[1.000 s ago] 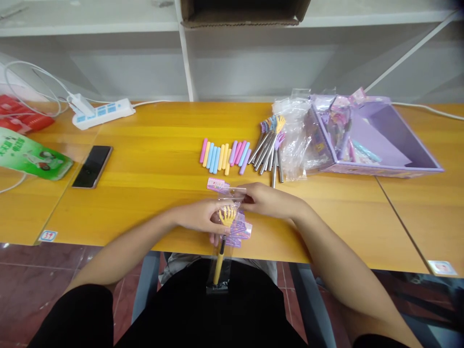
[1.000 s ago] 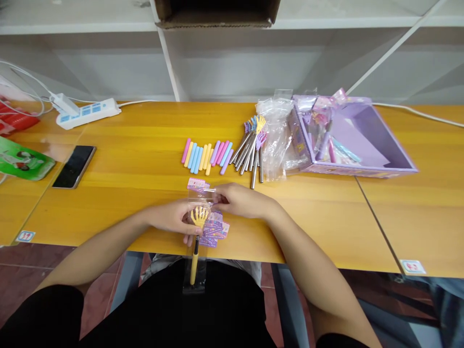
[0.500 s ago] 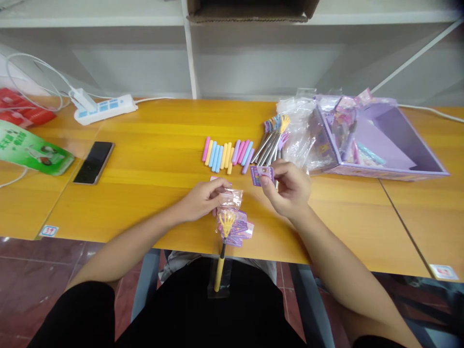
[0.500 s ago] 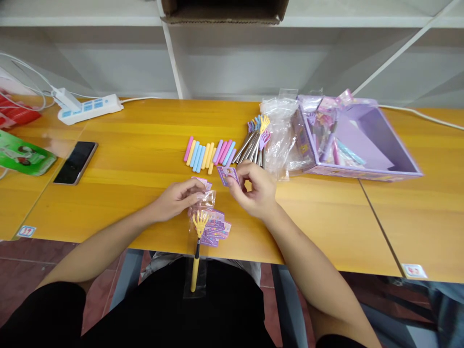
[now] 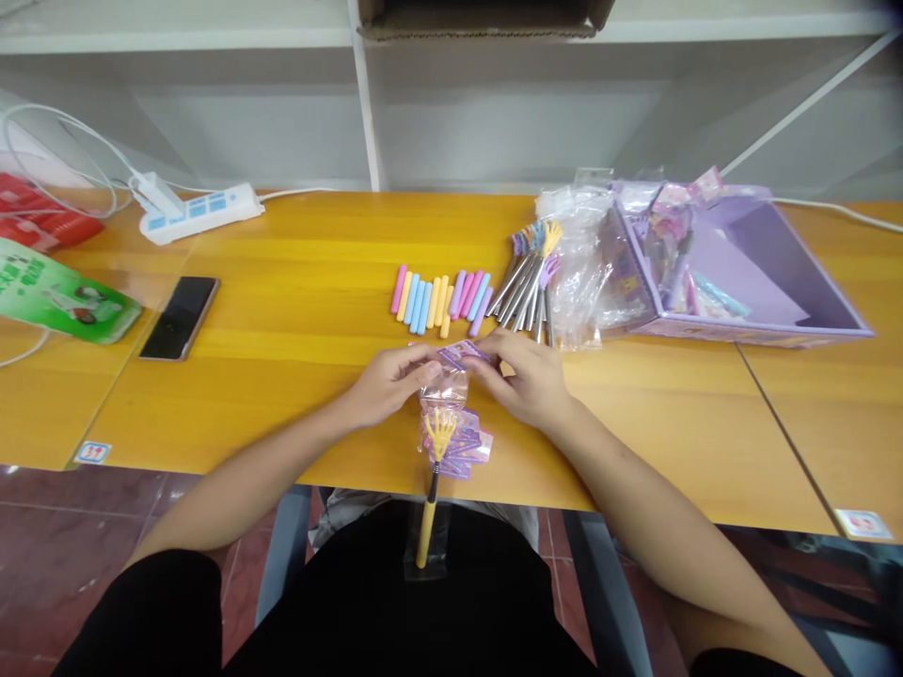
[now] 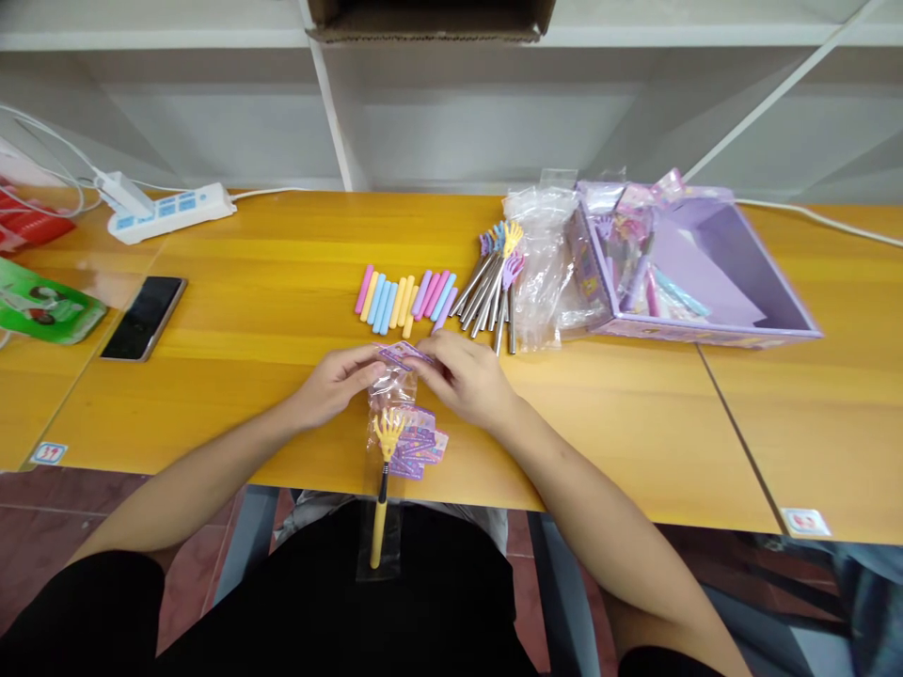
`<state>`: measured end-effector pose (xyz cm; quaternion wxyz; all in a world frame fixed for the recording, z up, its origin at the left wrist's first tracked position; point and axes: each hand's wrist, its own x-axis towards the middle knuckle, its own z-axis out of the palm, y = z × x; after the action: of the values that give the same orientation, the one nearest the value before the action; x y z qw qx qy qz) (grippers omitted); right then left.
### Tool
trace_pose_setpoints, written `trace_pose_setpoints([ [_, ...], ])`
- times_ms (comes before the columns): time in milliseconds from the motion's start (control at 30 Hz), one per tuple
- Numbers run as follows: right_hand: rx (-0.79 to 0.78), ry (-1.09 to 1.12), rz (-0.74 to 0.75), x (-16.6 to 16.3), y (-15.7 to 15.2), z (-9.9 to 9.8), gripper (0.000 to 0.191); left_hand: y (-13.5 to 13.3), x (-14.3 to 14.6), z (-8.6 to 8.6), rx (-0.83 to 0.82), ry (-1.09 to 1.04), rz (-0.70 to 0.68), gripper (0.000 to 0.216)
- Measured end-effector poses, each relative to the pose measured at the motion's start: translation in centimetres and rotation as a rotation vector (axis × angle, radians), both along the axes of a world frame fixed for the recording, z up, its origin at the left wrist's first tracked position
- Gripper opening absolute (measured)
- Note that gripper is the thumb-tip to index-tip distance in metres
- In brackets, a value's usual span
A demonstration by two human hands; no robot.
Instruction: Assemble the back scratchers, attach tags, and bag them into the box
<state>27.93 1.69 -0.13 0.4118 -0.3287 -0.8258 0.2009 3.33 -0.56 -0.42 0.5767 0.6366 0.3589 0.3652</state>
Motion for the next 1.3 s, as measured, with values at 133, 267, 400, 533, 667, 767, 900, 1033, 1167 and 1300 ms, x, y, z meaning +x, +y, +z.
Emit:
trace_pose_setpoints([
  [133, 0.020, -0.004, 0.028, 0.0, 0.0, 0.1, 0.016, -0.2, 0.2, 0.1, -0.037, 0.004, -0.026, 0.033],
  [267, 0.100, 0.004, 0.028, 0.0, -0.1, 0.2, 0.013, -0.4, 0.5, 0.3, -0.057, 0.028, -0.039, 0.034],
  [400, 0.182, -0.016, 0.025, 0.1, 0.2, 0.1, 0.013, -0.4, 0.4, 0.1, -0.013, 0.076, -0.031, 0.031],
  [533, 0.250, -0.048, 0.054, 0.3, 0.4, 0.1, 0.024, -0.4, 0.5, -0.1, 0.013, 0.090, -0.007, 0.030],
  [667, 0.224, -0.138, 0.053, 0.6, 0.4, 0.2, 0.035, -0.5, 0.6, 0.0, 0.025, 0.078, -0.009, 0.028],
  [767, 0.208, -0.168, 0.087, 0.8, 0.5, 0.2, 0.039, -0.5, 0.6, 0.1, 0.027, 0.054, -0.011, 0.027],
  [900, 0.174, -0.137, 0.146, 0.8, 0.6, 0.5, 0.039, -0.4, 0.6, 0.2, 0.035, 0.077, -0.013, 0.021],
  [1033, 0.107, -0.068, 0.135, 0.6, 0.4, 0.9, 0.031, -0.4, 0.5, 0.2, 0.059, 0.134, 0.013, 0.019],
  [1167, 0.133, -0.017, 0.126, 0.5, 0.4, 1.1, 0.021, -0.4, 0.5, 0.1, 0.059, 0.131, 0.024, 0.019],
  [1300, 0.138, -0.021, 0.093, 0.5, 0.4, 1.0, 0.020, -0.4, 0.6, 0.2, 0.043, 0.134, 0.031, 0.018],
])
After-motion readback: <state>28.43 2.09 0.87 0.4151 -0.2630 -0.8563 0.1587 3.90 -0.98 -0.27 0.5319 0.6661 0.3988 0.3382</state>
